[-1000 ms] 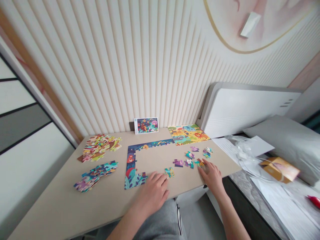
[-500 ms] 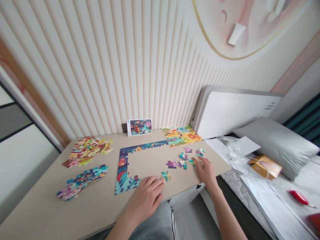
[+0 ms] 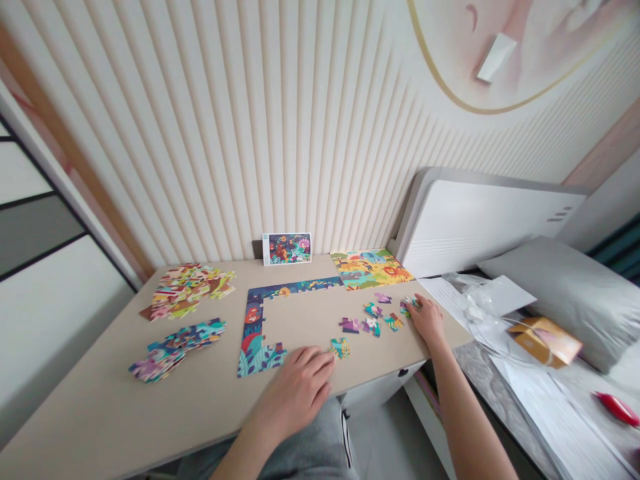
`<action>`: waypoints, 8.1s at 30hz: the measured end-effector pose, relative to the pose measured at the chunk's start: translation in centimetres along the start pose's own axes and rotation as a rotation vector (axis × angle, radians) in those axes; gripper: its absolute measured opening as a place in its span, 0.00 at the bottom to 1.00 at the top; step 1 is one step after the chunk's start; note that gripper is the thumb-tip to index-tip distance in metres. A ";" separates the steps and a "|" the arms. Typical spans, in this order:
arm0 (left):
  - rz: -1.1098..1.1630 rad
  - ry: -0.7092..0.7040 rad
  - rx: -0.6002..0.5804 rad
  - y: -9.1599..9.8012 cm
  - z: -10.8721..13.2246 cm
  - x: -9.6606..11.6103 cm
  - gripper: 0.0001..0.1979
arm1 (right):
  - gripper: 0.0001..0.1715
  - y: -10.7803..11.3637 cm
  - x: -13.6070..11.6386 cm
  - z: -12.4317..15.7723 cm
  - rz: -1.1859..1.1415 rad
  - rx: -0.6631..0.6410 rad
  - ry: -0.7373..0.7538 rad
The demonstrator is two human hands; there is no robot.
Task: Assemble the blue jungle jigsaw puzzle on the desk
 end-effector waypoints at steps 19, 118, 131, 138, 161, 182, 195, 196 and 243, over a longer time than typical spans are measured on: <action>0.023 0.190 0.182 0.6 1.2 -2.4 0.15 | 0.35 -2.3 -23.1 16.8 -0.308 -0.526 0.893; 0.013 0.254 0.226 0.4 1.3 -3.2 0.15 | 0.17 -2.1 -21.6 18.5 -0.116 -0.355 1.017; 0.025 0.190 0.171 0.0 0.9 -2.9 0.20 | 0.17 -2.4 -20.4 17.5 -0.159 -0.346 0.963; -0.002 0.182 0.135 -0.2 0.7 -2.7 0.20 | 0.17 -2.2 -21.1 17.9 -0.156 -0.410 1.019; 0.004 0.167 0.185 0.8 1.1 -1.9 0.10 | 0.18 1.9 -11.4 13.8 -0.016 0.022 0.591; -0.025 0.389 0.306 0.7 2.0 -4.5 0.20 | 0.21 0.4 -18.9 16.1 -0.315 -0.226 0.758; 0.011 0.296 0.261 -0.2 1.7 -4.3 0.29 | 0.24 -1.1 -24.5 20.8 -0.412 -0.392 0.914; 0.011 0.293 0.256 -0.3 1.7 -4.3 0.29 | 0.24 -1.3 -24.3 20.8 -0.415 -0.377 0.886; -0.158 0.256 0.149 4.1 7.8 -4.4 0.11 | 0.24 -1.5 -23.4 22.2 -0.239 -0.419 0.932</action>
Point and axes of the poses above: each hand's wrist, its own z-axis away from the middle knuckle, its own y-axis out of the back of the hand, x = y × z, the point moved 9 cm from there along -z, towards the middle knuckle, and after that the axes turned 5 degrees about -x, right-handed, at the moved point
